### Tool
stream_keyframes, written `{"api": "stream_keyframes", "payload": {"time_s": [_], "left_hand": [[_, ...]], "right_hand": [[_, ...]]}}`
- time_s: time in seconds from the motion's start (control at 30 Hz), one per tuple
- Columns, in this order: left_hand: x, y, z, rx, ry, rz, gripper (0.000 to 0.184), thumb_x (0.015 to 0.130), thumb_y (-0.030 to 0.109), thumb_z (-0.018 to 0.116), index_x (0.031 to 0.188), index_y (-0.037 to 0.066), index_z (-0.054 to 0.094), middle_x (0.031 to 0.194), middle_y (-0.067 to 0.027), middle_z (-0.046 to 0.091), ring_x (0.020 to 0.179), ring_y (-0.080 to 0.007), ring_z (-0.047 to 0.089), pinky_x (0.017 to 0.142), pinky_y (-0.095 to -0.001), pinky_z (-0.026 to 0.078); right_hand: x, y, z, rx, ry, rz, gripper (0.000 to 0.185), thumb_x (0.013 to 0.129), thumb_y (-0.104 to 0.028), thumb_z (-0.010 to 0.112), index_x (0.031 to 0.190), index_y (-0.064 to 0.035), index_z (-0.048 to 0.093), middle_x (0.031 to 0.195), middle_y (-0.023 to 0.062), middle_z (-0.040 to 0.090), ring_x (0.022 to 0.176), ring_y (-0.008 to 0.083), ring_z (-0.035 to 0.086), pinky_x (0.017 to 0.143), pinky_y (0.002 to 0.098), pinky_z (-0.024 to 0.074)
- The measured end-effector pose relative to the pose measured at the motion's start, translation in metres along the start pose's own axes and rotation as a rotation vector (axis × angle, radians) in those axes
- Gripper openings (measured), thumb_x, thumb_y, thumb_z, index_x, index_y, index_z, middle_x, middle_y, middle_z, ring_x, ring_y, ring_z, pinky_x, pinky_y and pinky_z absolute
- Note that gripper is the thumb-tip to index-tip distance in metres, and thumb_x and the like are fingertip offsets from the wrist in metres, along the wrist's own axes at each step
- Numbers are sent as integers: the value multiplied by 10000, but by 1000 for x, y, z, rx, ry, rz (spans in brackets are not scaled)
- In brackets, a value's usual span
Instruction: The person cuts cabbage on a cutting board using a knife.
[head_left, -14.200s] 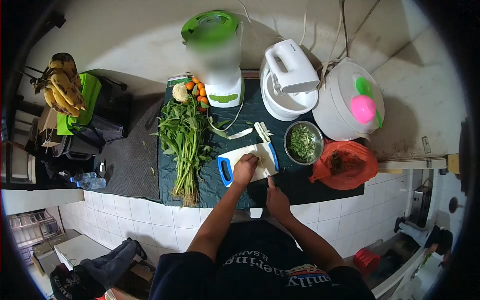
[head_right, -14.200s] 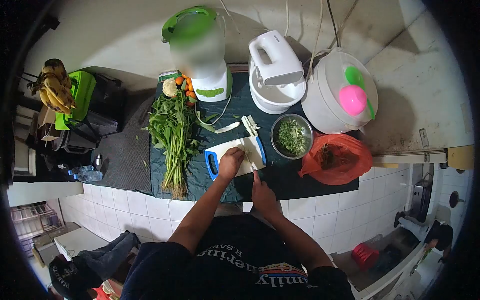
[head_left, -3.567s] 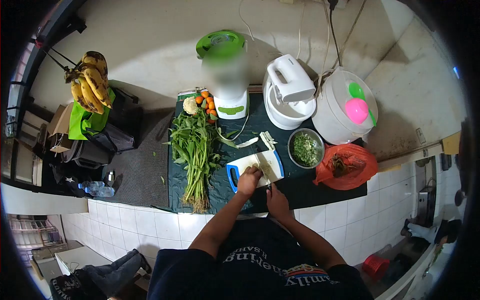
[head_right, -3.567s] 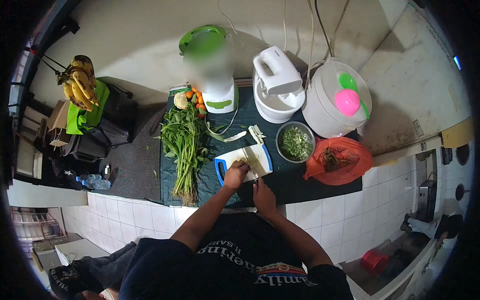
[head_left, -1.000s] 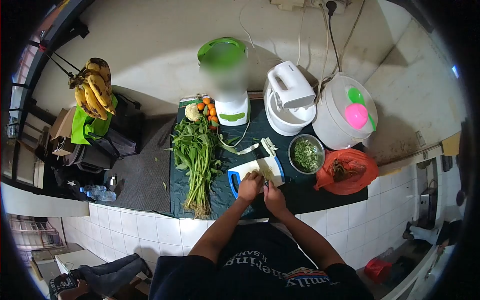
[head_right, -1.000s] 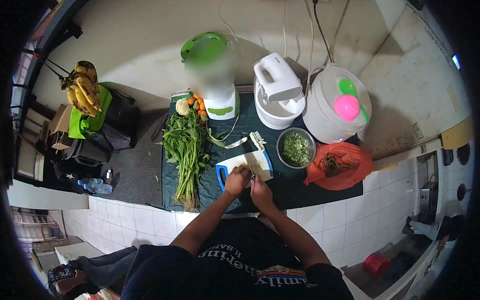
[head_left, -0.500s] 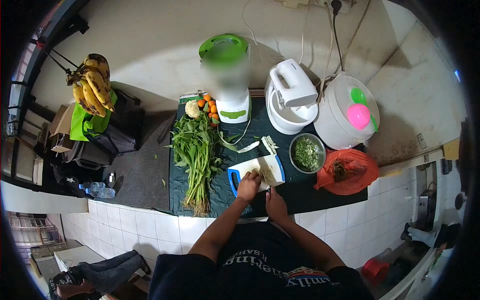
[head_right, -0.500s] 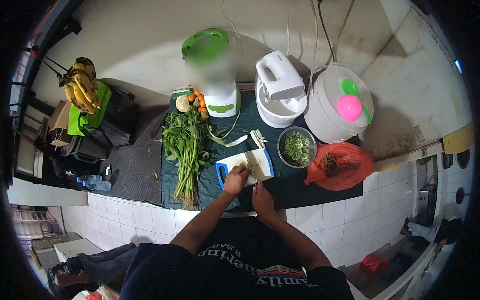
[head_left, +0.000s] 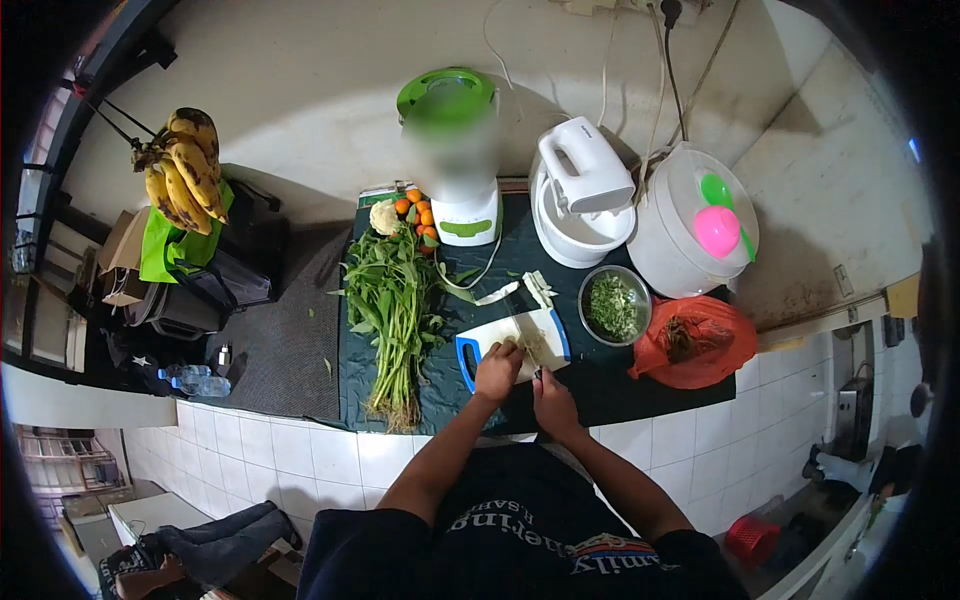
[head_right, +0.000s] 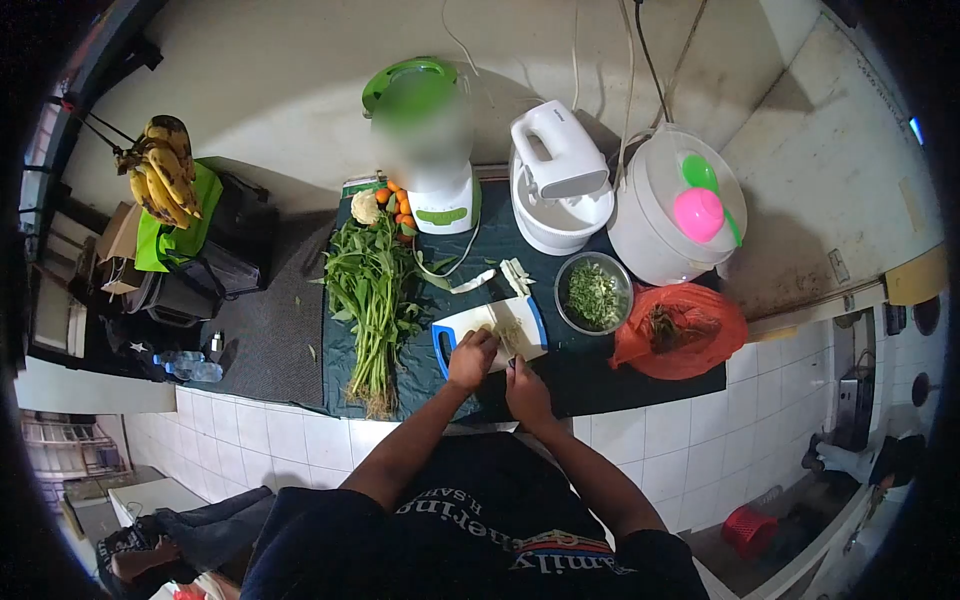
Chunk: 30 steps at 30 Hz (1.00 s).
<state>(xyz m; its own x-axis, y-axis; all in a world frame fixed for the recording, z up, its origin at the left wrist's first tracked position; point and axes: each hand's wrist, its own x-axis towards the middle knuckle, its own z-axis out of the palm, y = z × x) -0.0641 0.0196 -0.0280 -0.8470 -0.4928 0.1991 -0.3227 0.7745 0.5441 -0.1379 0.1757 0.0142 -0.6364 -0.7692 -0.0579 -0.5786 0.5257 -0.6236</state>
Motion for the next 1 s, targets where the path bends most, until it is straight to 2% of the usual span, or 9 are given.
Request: {"api": "stream_keyframes", "payload": {"time_s": [0.07, 0.27, 0.4, 0.6, 0.67, 0.9, 1.0], "left_hand": [[0, 1, -3, 9, 1, 10, 213, 846, 110, 627, 1038, 90, 718, 1031, -72, 646, 957, -296, 638, 797, -403, 572], [1, -2, 2, 4, 5, 16, 212, 854, 117, 624, 1043, 97, 717, 1021, -66, 655, 954, -295, 640, 801, -406, 572], [2, -1, 1, -32, -7, -21, 189, 864, 137, 638, 1029, 103, 724, 1017, -56, 660, 951, -293, 642, 800, -407, 573], [3, -1, -1, -56, 7, -30, 171, 871, 153, 643, 1007, 104, 735, 1017, -62, 654, 951, -294, 644, 798, -416, 573], [2, -1, 0, -47, -14, -49, 172, 869, 155, 645, 1006, 103, 736, 1017, -65, 652, 952, -293, 645, 798, -418, 573], [3, -2, 4, -18, 32, -23, 158, 875, 147, 658, 1003, 96, 737, 1026, -77, 657, 949, -298, 646, 796, -421, 571], [3, -1, 2, -14, 21, -23, 164, 869, 144, 661, 1008, 101, 737, 1030, -74, 667, 955, -301, 645, 800, -420, 570]], "right_hand": [[-6, -7, -4, -11, -69, 76, 444, 1060, -265, 476, 1361, 59, 505, 1018, 303, 692, 916, 467, 689, 808, 545, 555], [-9, -1, 8, -26, -57, 118, 447, 1061, -270, 472, 1370, 51, 507, 1033, 297, 692, 916, 467, 686, 807, 549, 551], [9, -2, 12, 27, 2, 70, 446, 1057, -266, 479, 1366, 53, 511, 1041, 293, 693, 937, 467, 682, 821, 541, 548], [15, -6, 5, 2, -96, 118, 439, 1052, -260, 487, 1348, 63, 525, 1052, 293, 688, 954, 464, 677, 824, 534, 546], [4, -4, 6, -18, -19, 29, 429, 1054, -257, 484, 1332, 64, 534, 1042, 293, 688, 940, 464, 680, 813, 537, 548], [-5, -3, 12, -57, -54, 100, 414, 1054, -248, 493, 1323, 62, 547, 1041, 281, 694, 934, 442, 691, 811, 515, 561], [2, 1, 20, -70, 60, 4, 414, 1045, -248, 519, 1321, 58, 552, 1006, 273, 701, 888, 437, 700, 775, 506, 572]]}}
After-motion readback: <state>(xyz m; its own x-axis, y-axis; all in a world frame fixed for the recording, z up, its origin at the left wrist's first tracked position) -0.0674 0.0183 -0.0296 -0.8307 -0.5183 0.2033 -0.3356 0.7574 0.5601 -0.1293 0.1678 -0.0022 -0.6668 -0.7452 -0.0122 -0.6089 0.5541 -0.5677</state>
